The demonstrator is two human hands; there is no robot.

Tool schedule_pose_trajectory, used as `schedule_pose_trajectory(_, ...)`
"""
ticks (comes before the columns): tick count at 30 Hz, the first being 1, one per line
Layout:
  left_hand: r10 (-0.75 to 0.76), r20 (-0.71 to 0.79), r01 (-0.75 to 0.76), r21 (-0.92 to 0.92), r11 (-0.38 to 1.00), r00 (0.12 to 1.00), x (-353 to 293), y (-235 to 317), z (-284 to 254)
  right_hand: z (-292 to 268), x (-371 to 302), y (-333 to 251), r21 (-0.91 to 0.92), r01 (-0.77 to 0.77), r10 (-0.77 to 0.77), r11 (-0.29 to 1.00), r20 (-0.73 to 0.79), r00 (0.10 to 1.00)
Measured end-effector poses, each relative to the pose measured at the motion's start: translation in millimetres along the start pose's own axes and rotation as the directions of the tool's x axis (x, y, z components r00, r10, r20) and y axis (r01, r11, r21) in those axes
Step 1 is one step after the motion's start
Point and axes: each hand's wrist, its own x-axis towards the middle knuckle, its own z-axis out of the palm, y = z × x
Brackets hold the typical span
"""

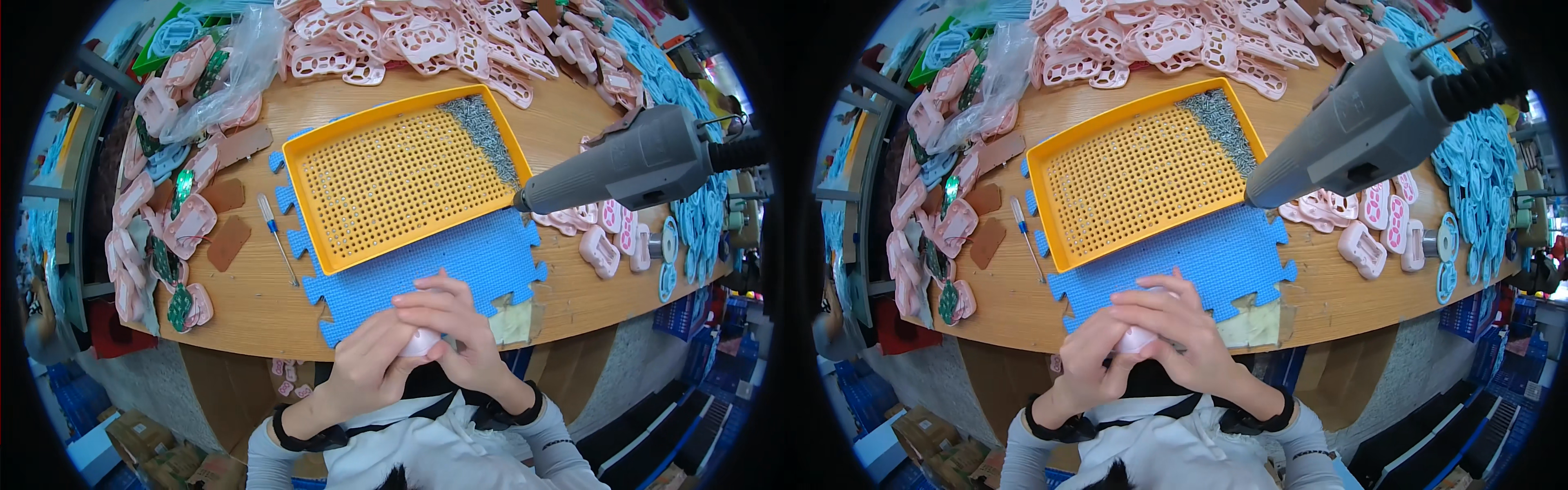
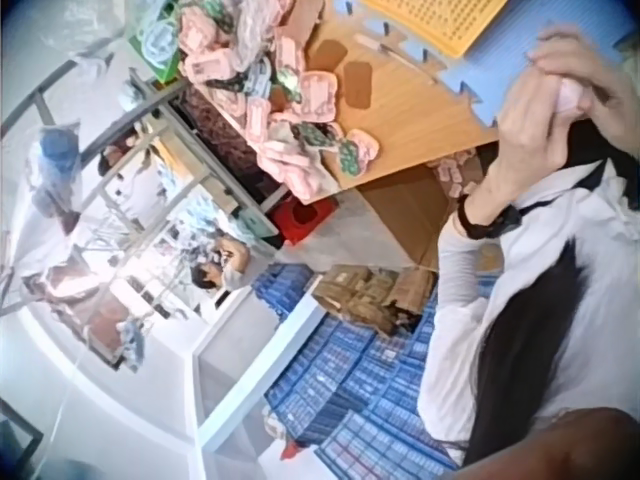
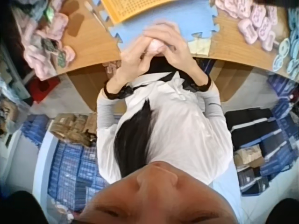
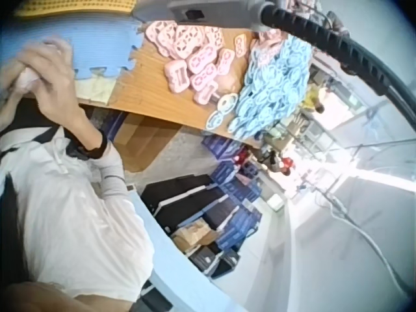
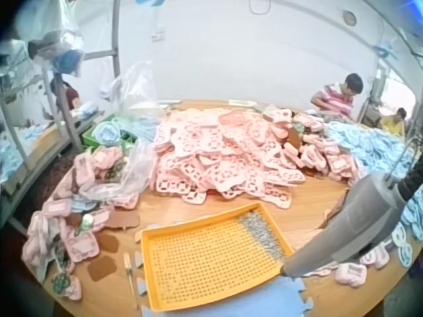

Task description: Assembling electronic components into plastic toy housings using an electric screwdriver.

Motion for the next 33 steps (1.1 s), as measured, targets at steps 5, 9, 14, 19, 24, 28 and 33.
schedule_pose_trajectory(5,0.042,-0.002,-0.042,0.02,0.999,0.999,-2,2,2,6,-5,3,0.151,-0.027,0.034,0.988,-0.04,0.999)
schedule_pose_trajectory(9,0.093,-0.066,-0.091,0.021,0.996,0.994,-5,-4,11,5,-8,8,0.142,0.0,0.006,0.99,-0.042,0.999)
schedule_pose_trajectory(14,-0.046,0.007,0.046,-0.034,0.998,0.999,3,-9,-2,8,3,4,0.098,-0.037,0.044,0.995,-0.07,0.997)
schedule_pose_trajectory(19,-0.532,-0.034,0.331,-0.749,0.574,0.846,-1,-8,-5,7,6,6,0.435,-0.173,0.232,0.884,-0.086,0.969)
schedule_pose_trajectory(24,-0.632,-0.038,0.403,-0.74,0.539,0.774,1,14,-2,-3,-5,-3,0.561,-0.359,0.417,0.746,0.027,0.908)
schedule_pose_trajectory(28,-0.499,0.025,0.403,-0.626,0.668,0.866,-5,17,-15,-10,-7,-9,0.523,-0.321,0.368,0.79,0.014,0.93)
schedule_pose_trajectory(33,-0.322,0.028,0.293,-0.493,0.819,0.946,-11,20,-34,-14,-10,-26,0.562,-0.307,0.355,0.768,0.025,0.935)
